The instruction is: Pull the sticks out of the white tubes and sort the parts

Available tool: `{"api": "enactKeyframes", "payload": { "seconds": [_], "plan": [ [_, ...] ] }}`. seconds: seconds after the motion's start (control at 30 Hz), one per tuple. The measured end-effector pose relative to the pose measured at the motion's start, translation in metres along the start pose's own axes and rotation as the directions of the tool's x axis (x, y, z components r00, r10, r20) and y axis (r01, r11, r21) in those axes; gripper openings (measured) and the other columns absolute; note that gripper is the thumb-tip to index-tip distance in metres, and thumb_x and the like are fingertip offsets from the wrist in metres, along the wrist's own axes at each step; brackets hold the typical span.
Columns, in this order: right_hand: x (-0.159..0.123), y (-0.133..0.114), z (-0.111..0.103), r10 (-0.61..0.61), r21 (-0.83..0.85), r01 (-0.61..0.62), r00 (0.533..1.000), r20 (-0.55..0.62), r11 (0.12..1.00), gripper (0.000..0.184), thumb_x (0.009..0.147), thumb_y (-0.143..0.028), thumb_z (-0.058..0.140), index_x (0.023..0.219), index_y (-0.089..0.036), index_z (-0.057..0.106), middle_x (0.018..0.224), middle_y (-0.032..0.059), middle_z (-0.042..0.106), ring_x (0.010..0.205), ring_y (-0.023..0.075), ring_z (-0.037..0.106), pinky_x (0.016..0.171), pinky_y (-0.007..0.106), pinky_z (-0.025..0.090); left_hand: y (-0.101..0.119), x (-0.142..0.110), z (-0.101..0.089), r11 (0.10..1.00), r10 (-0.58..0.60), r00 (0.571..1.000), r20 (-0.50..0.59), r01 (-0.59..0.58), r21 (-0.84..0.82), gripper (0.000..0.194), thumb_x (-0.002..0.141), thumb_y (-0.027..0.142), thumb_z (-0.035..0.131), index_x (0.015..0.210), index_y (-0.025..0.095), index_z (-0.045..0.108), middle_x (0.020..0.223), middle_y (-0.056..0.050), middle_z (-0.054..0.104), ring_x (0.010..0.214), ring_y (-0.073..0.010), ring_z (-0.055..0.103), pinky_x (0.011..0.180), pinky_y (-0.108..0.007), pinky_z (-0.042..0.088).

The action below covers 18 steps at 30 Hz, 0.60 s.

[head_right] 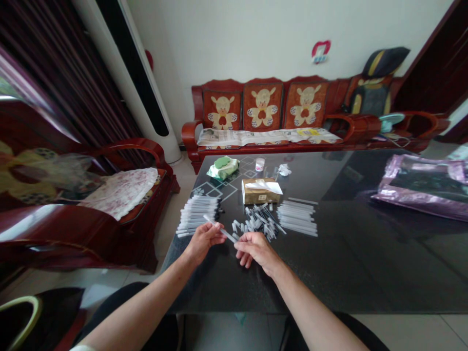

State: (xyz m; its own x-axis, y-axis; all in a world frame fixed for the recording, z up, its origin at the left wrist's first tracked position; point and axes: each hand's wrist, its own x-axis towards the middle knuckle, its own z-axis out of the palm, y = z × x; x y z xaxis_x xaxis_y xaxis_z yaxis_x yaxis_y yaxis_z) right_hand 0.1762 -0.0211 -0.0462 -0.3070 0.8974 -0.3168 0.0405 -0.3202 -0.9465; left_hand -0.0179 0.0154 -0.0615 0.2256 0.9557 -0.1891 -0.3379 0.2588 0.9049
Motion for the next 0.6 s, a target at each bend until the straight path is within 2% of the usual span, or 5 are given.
{"api": "enactKeyframes", "payload": {
  "seconds": [0.1,0.27,0.33,0.47,0.6],
  "plan": [
    [-0.0008,0.0002,0.0006,0.015,0.002,-0.015,0.998,0.059,1.000,0.044,0.081,-0.055,0.050,0.083,-0.012,0.058,0.062,0.0048,0.066,0.043,0.0105,0.058,0.037,0.018,0.040,0.0000,0.0002,-0.0005,1.000,-0.002,1.000,-0.009,0.002,0.003,0.038,0.072,0.045,0.070,0.086,0.010,0.063,0.071,-0.008,0.069,0.063,-0.0144,0.066,0.063,-0.024,0.054],
    [0.0000,0.0033,-0.0011,-0.028,-0.032,0.029,0.999,0.028,0.999,0.035,0.072,-0.046,0.065,0.079,-0.013,0.056,0.064,0.0035,0.067,0.046,0.0106,0.059,0.038,0.018,0.042,0.0007,-0.0001,0.0003,1.000,-0.004,1.000,0.000,0.004,0.010,0.039,0.071,0.045,0.070,0.085,0.010,0.063,0.070,-0.008,0.069,0.062,-0.0143,0.066,0.062,-0.024,0.054],
    [0.0000,0.0035,-0.0011,-0.013,-0.024,0.014,1.000,0.024,1.000,0.037,0.073,-0.049,0.064,0.082,-0.013,0.056,0.065,0.0038,0.067,0.045,0.0108,0.059,0.038,0.018,0.042,0.0009,0.0002,0.0007,1.000,-0.003,1.000,-0.002,0.003,0.012,0.039,0.071,0.045,0.070,0.085,0.010,0.063,0.070,-0.008,0.069,0.063,-0.0146,0.066,0.062,-0.024,0.054],
    [-0.0005,0.0038,-0.0003,0.018,-0.011,-0.017,0.996,0.085,1.000,0.043,0.082,-0.054,0.049,0.084,-0.012,0.058,0.060,0.0043,0.066,0.042,0.0109,0.058,0.036,0.018,0.041,0.0012,0.0003,0.0011,1.000,-0.009,1.000,-0.001,0.009,0.009,0.038,0.071,0.045,0.071,0.084,0.010,0.063,0.070,-0.007,0.069,0.061,-0.0138,0.066,0.062,-0.023,0.053],
    [0.0008,0.0073,-0.0018,-0.020,-0.040,0.023,0.998,0.053,0.999,0.034,0.076,-0.046,0.060,0.078,-0.013,0.057,0.060,0.0028,0.065,0.043,0.0106,0.058,0.036,0.017,0.040,-0.0001,-0.0007,0.0008,1.000,-0.003,1.000,0.018,0.002,0.015,0.037,0.073,0.044,0.069,0.086,0.010,0.063,0.070,-0.007,0.069,0.062,-0.0138,0.066,0.062,-0.024,0.054]
  ]
}}
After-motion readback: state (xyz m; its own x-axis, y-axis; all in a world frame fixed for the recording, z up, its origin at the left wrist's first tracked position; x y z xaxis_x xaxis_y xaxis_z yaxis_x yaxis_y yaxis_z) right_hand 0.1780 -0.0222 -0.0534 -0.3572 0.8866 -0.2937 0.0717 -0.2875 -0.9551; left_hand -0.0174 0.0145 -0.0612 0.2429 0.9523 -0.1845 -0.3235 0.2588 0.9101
